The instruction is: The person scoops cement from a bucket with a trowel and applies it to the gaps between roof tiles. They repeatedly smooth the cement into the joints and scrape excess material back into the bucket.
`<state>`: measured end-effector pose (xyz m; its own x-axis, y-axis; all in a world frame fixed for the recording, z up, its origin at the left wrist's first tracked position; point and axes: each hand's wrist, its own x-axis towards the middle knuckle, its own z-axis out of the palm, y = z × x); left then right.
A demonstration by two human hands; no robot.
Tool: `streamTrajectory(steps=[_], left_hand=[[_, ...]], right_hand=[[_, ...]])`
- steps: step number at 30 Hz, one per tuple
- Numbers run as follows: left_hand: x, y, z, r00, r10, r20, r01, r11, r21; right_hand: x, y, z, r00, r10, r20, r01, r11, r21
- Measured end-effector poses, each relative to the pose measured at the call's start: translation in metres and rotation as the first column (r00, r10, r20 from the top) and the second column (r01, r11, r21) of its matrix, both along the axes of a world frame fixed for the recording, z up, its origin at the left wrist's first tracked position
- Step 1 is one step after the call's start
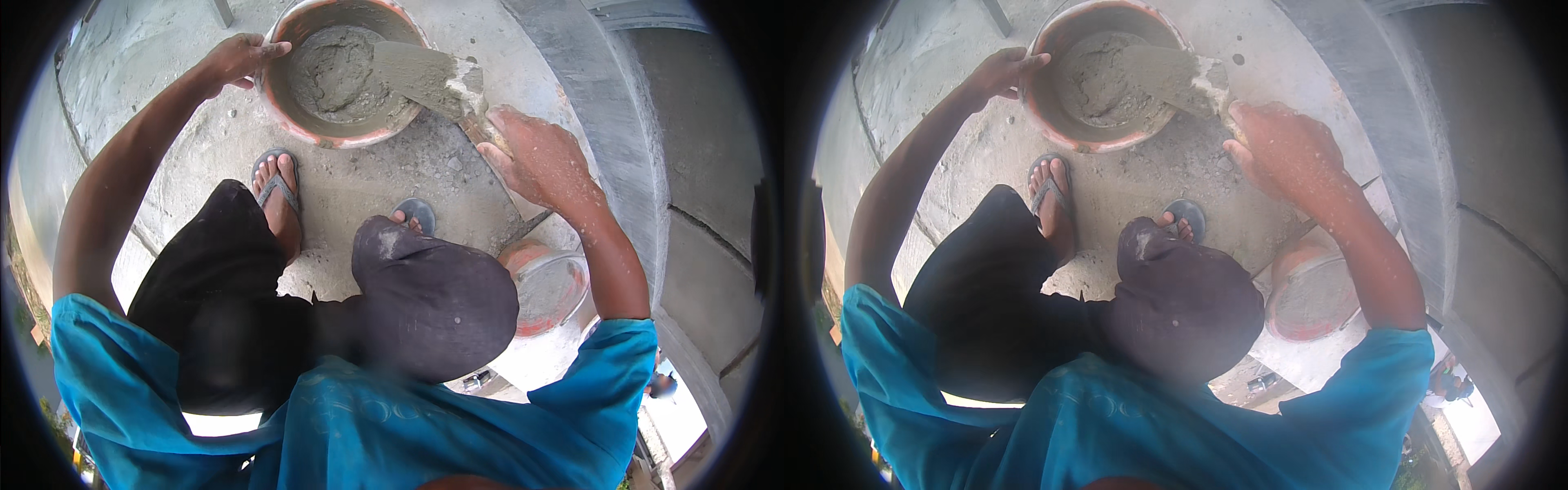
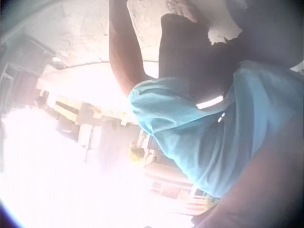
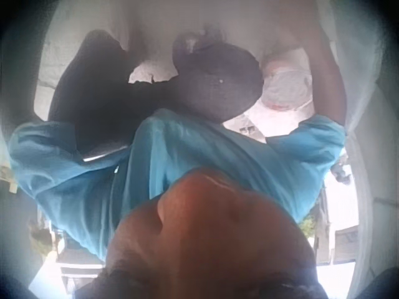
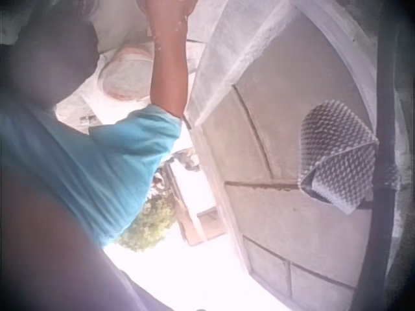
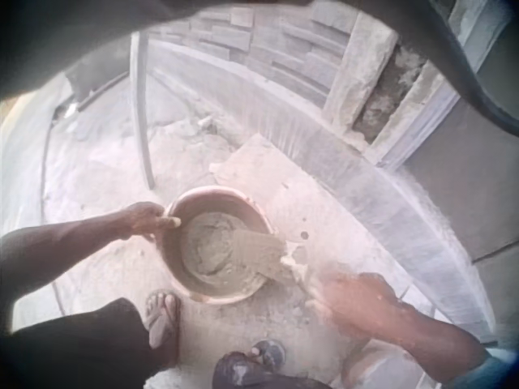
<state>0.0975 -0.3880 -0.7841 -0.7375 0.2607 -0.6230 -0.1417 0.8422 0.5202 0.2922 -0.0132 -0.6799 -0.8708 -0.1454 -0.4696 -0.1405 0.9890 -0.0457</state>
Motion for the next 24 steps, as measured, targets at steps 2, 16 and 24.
streamTrajectory(steps=[2, 16, 24], left_hand=[[-0.003, 0.002, -0.005, 0.999, -0.009, -0.044, 0.012, 0.999, 0.053], [0.030, 0.093, 0.001, 0.991, 0.085, 0.102, -0.131, 0.737, 0.663], [0.003, 0.097, -0.025, 0.941, 0.271, 0.204, -0.328, 0.575, 0.750]], right_hand=[[-0.009, -0.008, 0.014, 0.992, 0.062, -0.113, -0.060, 0.998, 0.025], [-0.014, -0.041, -0.031, 0.811, -0.252, 0.528, 0.422, 0.877, -0.230], [-0.019, -0.108, -0.041, 0.993, -0.111, 0.028, 0.105, 0.981, 0.164]])
